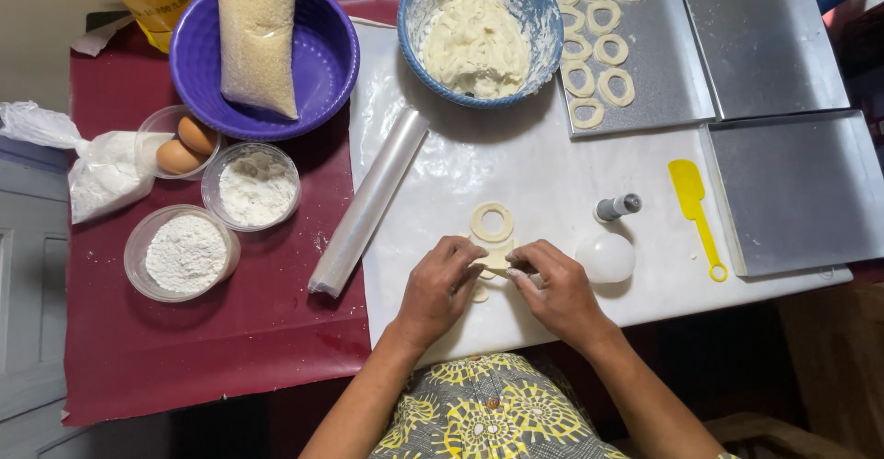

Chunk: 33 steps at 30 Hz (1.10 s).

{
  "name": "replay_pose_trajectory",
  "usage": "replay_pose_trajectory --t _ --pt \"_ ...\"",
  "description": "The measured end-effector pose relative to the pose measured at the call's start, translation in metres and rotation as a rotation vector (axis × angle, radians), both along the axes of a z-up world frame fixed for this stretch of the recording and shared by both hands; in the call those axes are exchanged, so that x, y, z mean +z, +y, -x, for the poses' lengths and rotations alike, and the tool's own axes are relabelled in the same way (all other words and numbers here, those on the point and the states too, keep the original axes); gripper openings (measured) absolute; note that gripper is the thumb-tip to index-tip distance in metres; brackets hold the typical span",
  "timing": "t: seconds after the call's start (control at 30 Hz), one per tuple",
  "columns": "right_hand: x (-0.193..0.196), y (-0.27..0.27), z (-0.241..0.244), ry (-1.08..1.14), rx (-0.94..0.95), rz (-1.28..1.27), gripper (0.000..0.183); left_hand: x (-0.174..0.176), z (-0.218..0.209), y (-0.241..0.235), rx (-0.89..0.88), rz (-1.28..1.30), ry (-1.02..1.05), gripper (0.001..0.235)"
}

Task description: The recorder prepares doughnut dough and uses a cutter to shape individual doughnuts.

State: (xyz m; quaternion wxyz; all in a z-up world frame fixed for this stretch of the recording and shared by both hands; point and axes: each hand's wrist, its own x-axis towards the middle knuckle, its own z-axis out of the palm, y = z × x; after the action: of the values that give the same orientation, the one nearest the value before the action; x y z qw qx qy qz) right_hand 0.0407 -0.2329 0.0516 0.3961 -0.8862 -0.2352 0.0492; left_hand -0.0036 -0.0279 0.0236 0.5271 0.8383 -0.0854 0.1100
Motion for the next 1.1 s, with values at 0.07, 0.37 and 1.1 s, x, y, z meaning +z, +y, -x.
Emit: replay_pose_trajectory --t 0.07,0.37,1.1 --pt "-0.001 0.005 0.002 0.044 -0.075 0.06 0.023 -0.012 0.001 -0.002 0.028 -0.023 0.006 0.034" --pt "-0.012 0.013 -0.001 0.018 -0.209 0.388 0.048 -0.028 -0.004 -0.012 0.144 -0.449 0.053 0.057" --pt "-0.018 0.035 0.047 -0.165 -0.105 0.146 0.037 -0.005 0.022 0.008 0.011 -0.031 0.166 0.042"
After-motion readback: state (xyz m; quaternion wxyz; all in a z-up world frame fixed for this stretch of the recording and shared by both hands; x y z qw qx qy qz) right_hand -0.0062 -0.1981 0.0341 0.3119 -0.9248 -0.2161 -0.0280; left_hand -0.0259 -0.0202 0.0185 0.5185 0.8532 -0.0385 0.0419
